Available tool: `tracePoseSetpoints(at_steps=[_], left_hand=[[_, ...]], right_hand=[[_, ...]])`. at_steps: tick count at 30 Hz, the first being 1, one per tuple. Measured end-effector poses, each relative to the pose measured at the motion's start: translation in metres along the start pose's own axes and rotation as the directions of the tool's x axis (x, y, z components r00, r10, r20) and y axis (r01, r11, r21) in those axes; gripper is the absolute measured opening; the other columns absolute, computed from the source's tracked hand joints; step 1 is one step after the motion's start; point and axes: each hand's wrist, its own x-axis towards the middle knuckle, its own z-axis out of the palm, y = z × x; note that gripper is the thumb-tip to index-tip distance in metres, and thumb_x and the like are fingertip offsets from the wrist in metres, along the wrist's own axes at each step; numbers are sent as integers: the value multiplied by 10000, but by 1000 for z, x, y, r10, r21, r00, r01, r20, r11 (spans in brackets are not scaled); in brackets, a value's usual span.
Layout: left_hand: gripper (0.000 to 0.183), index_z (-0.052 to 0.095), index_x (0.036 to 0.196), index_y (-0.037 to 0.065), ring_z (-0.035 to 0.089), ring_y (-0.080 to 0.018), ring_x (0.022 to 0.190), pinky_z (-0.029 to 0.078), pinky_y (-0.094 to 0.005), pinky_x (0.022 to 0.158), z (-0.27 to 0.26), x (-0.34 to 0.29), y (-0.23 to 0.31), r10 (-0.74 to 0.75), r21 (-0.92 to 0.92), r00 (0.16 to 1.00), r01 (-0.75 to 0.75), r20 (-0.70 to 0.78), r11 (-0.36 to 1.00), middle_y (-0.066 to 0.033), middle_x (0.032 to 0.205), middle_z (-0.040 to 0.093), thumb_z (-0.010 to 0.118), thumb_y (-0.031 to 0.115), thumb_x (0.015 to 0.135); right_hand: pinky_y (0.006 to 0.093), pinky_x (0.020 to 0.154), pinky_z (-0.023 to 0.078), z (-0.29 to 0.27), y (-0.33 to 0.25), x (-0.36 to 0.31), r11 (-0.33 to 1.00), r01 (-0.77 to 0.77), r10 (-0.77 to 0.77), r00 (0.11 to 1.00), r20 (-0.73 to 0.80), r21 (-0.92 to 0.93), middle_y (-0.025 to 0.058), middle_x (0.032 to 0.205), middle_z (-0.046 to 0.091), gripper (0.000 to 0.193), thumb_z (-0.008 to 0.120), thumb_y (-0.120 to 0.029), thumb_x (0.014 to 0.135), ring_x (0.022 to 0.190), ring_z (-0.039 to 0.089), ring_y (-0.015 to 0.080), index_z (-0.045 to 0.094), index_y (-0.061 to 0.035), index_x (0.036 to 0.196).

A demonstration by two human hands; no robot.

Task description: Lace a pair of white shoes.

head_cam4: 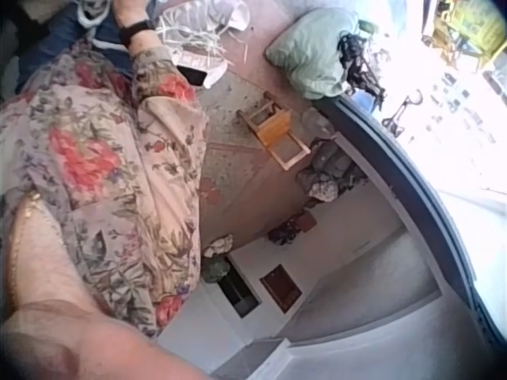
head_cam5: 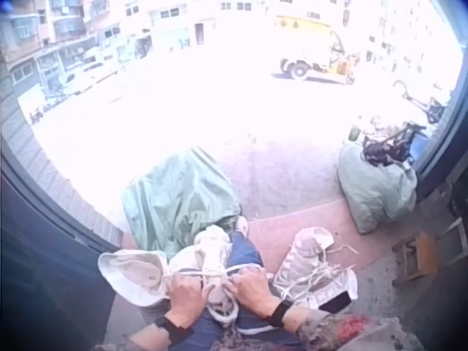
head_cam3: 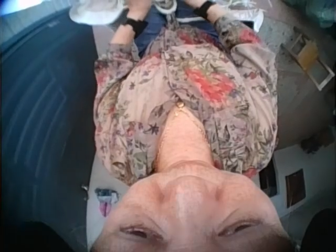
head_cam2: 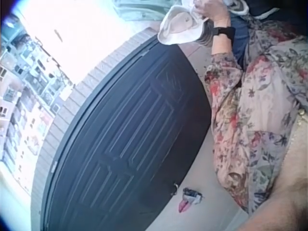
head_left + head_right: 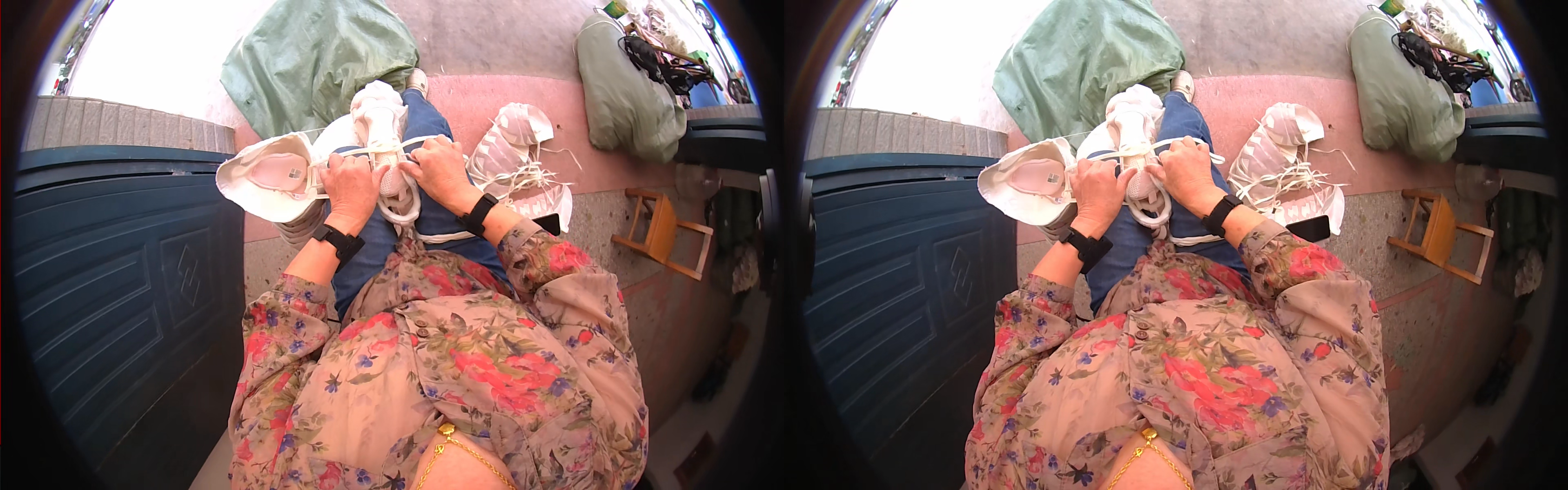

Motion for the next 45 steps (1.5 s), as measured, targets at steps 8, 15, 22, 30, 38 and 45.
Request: tracePoseSetpoints(at_steps=[8,15,22,30,38,45], left_hand=[[177,635,831,69,500,-274,884,398,-394,758,8,0,-11,-59,-199,996,72,72,977,-90,819,614,598,215,739],[180,633,840,40,506,-306,861,407,-376,773,2,42,8,206,-231,977,-191,46,954,-130,838,604,613,180,729],[111,642,762,62,509,-320,888,419,-391,769,7,66,4,313,-243,890,-239,333,940,-121,798,610,610,164,730],[123,635,784,42,530,-323,822,429,-385,737,3,69,12,332,-248,896,-263,296,932,-141,769,604,595,144,729],[128,587,837,5,561,-210,629,441,-270,590,12,84,-1,262,-424,907,-106,329,900,-117,749,588,584,83,734],[273,521,966,-4,525,-96,662,427,-223,590,-15,93,5,140,-735,825,396,548,550,-43,740,564,631,71,728]], right_hand=[[394,734,363,3,-7,-2,996,-22,28,997,69,-89,82,854,580,248,561,-308,768,879,513,237,641,-88,852],[410,755,364,1,2,-11,982,32,-40,998,39,188,88,897,574,232,541,-225,780,920,495,250,606,-55,924],[374,885,376,-7,18,-36,927,16,27,994,-109,374,133,1020,541,336,583,-36,700,995,480,296,537,-21,1033],[370,780,385,-4,15,-32,924,-20,77,988,-133,383,73,892,562,195,605,-156,723,917,497,239,625,-42,880],[356,742,366,14,-11,-4,993,-33,34,999,-11,111,82,844,557,203,582,-225,717,897,487,235,611,-53,821],[375,734,386,19,2,0,954,169,-125,975,-184,249,93,798,562,213,556,-97,662,845,507,255,526,-24,860]])
